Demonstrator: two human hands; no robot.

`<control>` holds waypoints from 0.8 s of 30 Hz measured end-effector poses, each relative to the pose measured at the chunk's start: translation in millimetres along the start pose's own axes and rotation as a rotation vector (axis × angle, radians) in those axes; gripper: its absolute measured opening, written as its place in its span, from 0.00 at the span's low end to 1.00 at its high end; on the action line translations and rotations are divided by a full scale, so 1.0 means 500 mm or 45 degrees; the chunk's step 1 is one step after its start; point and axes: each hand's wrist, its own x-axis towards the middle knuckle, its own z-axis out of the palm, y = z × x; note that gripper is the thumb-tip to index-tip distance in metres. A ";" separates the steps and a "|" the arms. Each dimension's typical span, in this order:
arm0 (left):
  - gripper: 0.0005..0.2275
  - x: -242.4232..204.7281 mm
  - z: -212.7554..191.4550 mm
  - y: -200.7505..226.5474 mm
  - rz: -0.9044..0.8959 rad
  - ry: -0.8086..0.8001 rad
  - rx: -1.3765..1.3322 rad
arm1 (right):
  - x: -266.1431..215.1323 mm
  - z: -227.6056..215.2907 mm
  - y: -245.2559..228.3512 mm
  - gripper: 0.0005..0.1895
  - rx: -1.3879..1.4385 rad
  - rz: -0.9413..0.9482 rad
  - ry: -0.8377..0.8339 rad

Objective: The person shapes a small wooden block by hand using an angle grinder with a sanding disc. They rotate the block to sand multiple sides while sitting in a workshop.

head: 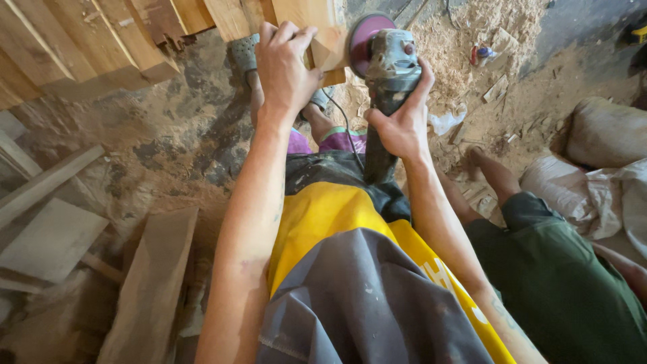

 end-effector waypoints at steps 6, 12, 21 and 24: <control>0.24 0.000 -0.003 0.002 0.026 -0.015 0.005 | -0.013 0.016 -0.015 0.56 0.033 -0.090 -0.021; 0.24 -0.005 -0.004 0.008 0.044 0.012 -0.017 | -0.018 0.004 -0.008 0.55 -0.029 0.036 0.042; 0.23 0.001 -0.009 0.007 0.089 -0.007 0.008 | -0.018 0.022 -0.016 0.56 0.158 0.101 -0.026; 0.24 0.009 -0.012 0.012 0.094 -0.011 0.000 | -0.017 0.020 -0.014 0.56 0.072 -0.007 0.032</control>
